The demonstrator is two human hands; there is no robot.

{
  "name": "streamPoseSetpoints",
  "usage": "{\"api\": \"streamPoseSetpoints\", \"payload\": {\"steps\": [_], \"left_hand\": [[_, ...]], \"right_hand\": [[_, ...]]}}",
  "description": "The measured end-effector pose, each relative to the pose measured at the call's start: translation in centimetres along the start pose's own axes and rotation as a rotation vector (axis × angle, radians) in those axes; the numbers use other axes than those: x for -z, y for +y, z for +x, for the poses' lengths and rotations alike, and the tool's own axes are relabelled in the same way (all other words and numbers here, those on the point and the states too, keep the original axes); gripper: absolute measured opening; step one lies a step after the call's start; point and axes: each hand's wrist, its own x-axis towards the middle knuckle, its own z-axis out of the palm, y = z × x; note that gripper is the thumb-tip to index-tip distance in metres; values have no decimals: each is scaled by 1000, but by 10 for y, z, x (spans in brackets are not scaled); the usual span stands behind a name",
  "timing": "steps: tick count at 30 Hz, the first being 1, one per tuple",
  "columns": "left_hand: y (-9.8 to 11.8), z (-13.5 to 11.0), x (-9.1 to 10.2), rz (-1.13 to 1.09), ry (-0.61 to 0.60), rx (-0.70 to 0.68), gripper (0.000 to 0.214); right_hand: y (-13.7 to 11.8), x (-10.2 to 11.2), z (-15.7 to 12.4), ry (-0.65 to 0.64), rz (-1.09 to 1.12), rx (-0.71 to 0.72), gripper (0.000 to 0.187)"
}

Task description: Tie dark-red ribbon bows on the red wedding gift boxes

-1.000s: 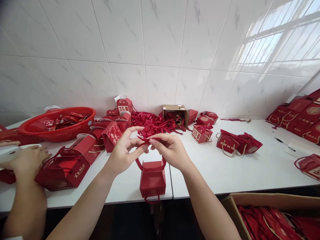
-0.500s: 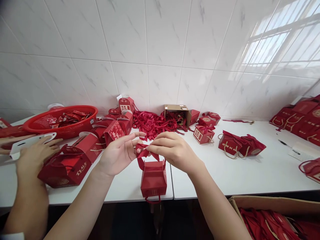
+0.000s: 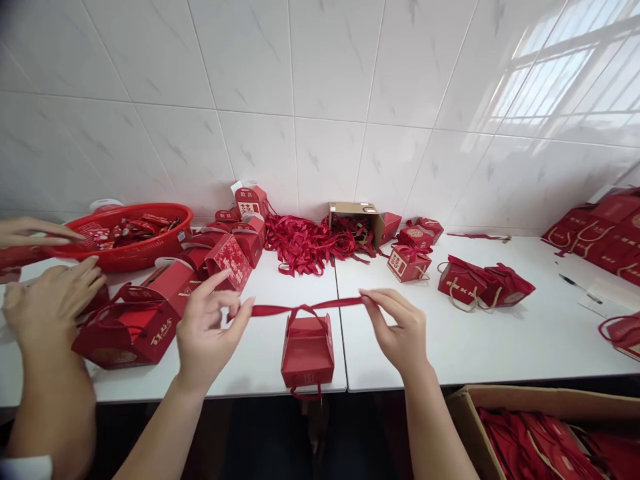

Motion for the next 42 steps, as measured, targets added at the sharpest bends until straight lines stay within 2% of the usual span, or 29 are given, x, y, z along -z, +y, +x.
{"api": "streamPoseSetpoints", "payload": {"steps": [1,3,5,6,8,10,12,15,17,20,22,24,27,29,32,34,38,40,42], "left_hand": [[-17,-12,8,71,-10,109,51],[-52,-39,23,234,-73,271,44],[-83,-64,32,307,-212,360,36],[-93,-73,34,279,-285,393,31],[-100,-83,29,233,-353,406,24],[-91,-82,16,195,-359,391,19],[-71,-75,0,103,-369,392,18],[-40,-64,-24,-151,-444,453,21],[-28,-61,-34,-230,-480,458,23],[-20,-61,-42,-248,-484,435,23],[-18,-62,-45,-264,-470,444,22],[-17,-63,-46,-287,-456,476,23],[-17,-65,-48,-299,-440,571,28],[-19,-68,-50,-304,-444,645,29],[-21,-71,-52,-315,-460,687,27],[-20,-72,-52,-331,-473,700,26],[-15,-71,-49,-308,-425,717,36],[-17,-69,-45,-284,-411,698,40],[-23,-64,-40,-283,-468,692,36]], "right_hand": [[14,7,-17,-16,-69,-117,14],[44,19,-53,-50,-261,-358,28],[71,27,-84,-168,-351,-572,39],[81,27,-95,-239,-318,-621,39],[89,21,-106,-266,-248,-619,40],[83,8,-102,-206,-199,-550,45],[65,-10,-89,-197,-122,-474,43],[31,-35,-69,-387,76,-358,40],[13,-47,-61,-536,153,-298,52],[-3,-56,-52,-685,186,-267,73],[-7,-59,-47,-713,183,-286,68],[-8,-59,-44,-703,187,-307,55],[-5,-59,-49,-655,206,-358,55],[-3,-58,-57,-591,247,-462,57],[0,-60,-71,-494,305,-637,48],[1,-63,-78,-421,328,-700,43],[7,-71,-83,-280,462,-728,27],[11,-69,-81,-272,507,-725,26],[14,-61,-76,-300,520,-694,26]]}}
